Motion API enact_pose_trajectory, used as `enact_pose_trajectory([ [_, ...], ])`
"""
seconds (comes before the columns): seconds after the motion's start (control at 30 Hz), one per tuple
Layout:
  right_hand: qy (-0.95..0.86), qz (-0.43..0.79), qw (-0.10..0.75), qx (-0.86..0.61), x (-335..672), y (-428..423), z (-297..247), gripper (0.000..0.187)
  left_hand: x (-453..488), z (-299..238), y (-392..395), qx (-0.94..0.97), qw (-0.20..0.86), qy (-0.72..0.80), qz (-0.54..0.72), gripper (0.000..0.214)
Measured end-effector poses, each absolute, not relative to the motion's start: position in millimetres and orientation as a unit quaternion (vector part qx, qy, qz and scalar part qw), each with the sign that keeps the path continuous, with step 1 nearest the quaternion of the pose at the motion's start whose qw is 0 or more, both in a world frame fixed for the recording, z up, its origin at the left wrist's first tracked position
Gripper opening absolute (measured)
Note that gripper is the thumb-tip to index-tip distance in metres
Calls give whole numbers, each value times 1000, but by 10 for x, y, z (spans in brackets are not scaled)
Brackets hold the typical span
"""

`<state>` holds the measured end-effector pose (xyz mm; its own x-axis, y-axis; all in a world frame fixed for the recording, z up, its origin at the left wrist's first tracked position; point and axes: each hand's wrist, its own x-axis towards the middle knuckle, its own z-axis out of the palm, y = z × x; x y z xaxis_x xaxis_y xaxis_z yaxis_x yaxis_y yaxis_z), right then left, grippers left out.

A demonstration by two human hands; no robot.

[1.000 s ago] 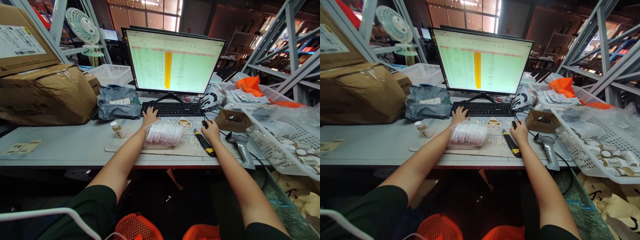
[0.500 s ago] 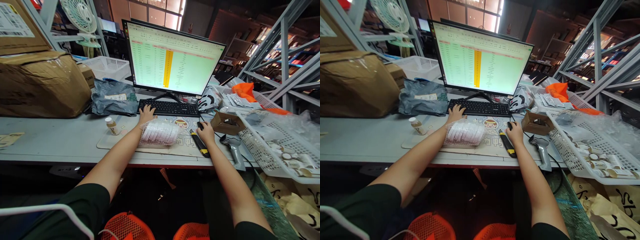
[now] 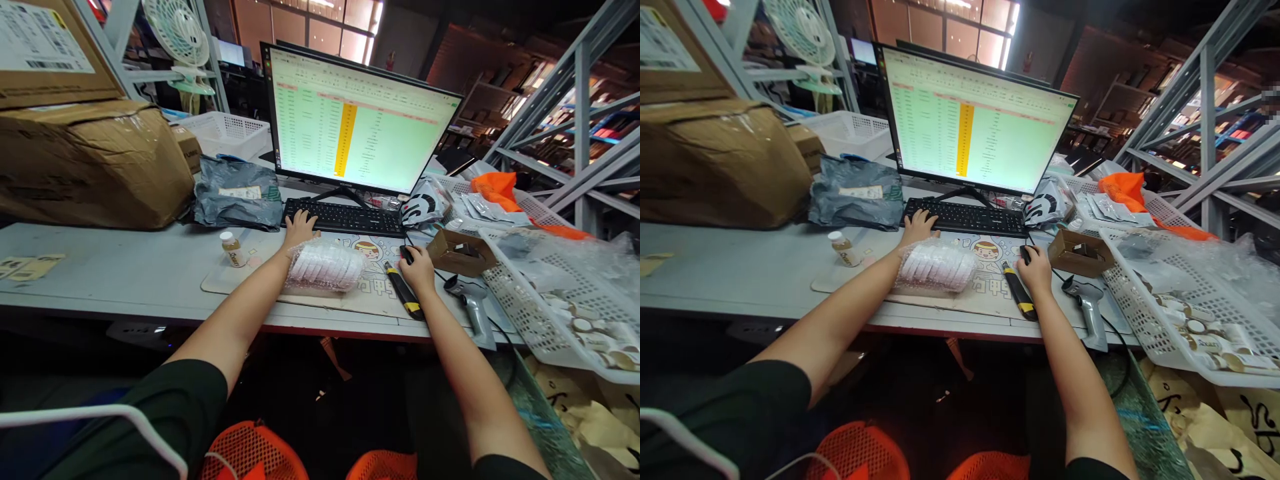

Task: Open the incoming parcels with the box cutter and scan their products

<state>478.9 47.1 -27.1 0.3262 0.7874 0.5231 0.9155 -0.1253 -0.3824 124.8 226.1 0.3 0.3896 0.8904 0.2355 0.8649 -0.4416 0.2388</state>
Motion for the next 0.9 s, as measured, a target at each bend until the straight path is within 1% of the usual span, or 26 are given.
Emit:
enact_pose_trajectory([
  [0.2, -563, -69, 318, -759, 4823, 492, -299, 57, 1252, -27, 2271, 830, 41, 529, 172, 61],
  [0.4, -577, -62, 328, -745, 4841, 498, -310, 58, 1239, -37, 2279, 830, 47, 526, 177, 61],
  [0.57, -574, -79, 354, -735, 4808, 482, -298, 56, 1238, -41, 2289, 832, 51, 522, 181, 61],
  [0.9, -585, -49, 329, -740, 4824, 489, -299, 55, 1244, -57, 2298, 831, 46, 523, 184, 61],
])
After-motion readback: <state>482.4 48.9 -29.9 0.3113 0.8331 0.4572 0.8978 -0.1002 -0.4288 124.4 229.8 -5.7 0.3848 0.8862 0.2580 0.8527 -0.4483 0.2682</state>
